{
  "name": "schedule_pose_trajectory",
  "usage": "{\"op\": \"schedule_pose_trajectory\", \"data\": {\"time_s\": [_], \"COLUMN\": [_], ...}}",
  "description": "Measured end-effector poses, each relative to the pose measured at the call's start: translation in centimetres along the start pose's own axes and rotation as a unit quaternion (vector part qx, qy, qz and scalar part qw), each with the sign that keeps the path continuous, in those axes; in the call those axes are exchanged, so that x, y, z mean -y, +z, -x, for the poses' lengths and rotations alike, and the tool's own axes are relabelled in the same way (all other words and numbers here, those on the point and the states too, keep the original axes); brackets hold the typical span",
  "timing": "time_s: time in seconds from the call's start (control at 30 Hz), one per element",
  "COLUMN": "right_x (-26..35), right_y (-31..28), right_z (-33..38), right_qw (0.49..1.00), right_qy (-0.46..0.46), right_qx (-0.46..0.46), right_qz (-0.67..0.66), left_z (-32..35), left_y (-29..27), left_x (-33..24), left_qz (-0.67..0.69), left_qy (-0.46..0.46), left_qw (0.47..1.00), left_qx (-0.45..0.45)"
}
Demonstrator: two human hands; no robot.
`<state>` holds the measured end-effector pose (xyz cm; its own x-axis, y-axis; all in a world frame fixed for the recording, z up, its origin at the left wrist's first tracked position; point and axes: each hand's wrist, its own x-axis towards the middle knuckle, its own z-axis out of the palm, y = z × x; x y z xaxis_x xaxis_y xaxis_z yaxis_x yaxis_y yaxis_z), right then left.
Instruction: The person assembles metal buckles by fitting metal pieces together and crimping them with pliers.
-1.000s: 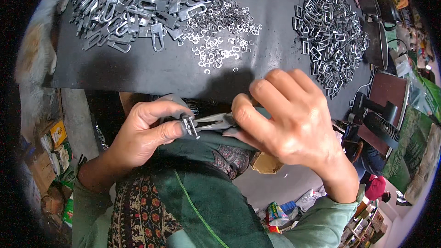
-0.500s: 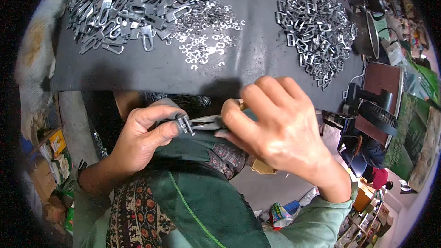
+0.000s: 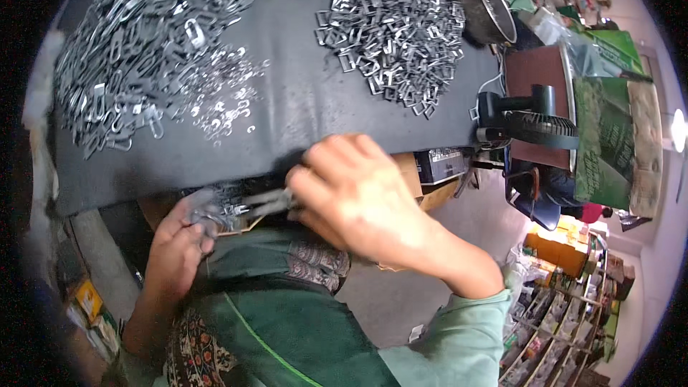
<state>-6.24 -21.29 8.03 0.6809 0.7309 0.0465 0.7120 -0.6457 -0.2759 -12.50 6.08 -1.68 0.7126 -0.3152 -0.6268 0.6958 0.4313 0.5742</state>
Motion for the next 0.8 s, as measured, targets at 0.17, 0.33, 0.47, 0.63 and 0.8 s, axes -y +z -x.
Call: {"op": "schedule_pose_trajectory", "data": {"time_s": [0.17, 0.33, 0.47, 0.63, 0.8], "right_x": [-6.7, -7.8, -8.4, -5.5, 1.1], "right_y": [1.7, 3.0, 3.2, 1.0, 1.9], "right_z": [2.6, -0.3, -1.7, -1.6, -1.5], "right_qw": [0.944, 0.912, 0.914, 0.943, 0.839], "right_qy": [0.266, 0.297, 0.304, 0.327, 0.283], "right_qx": [-0.167, -0.237, -0.158, -0.065, 0.018], "right_qz": [0.104, 0.155, 0.216, 0.021, -0.464], "left_z": [-2.0, -1.5, -0.8, -0.1, -0.4], "left_y": [-2.8, -0.5, 0.1, 3.3, 5.0], "left_x": [2.0, 1.0, 0.5, -1.9, -2.8], "left_qz": [0.033, -0.086, -0.168, -0.245, -0.271], "left_qy": [0.034, -0.008, -0.039, 0.015, 0.105], "left_qw": [0.999, 0.996, 0.982, 0.968, 0.953], "left_qx": [0.009, 0.006, 0.072, 0.05, 0.086]}}
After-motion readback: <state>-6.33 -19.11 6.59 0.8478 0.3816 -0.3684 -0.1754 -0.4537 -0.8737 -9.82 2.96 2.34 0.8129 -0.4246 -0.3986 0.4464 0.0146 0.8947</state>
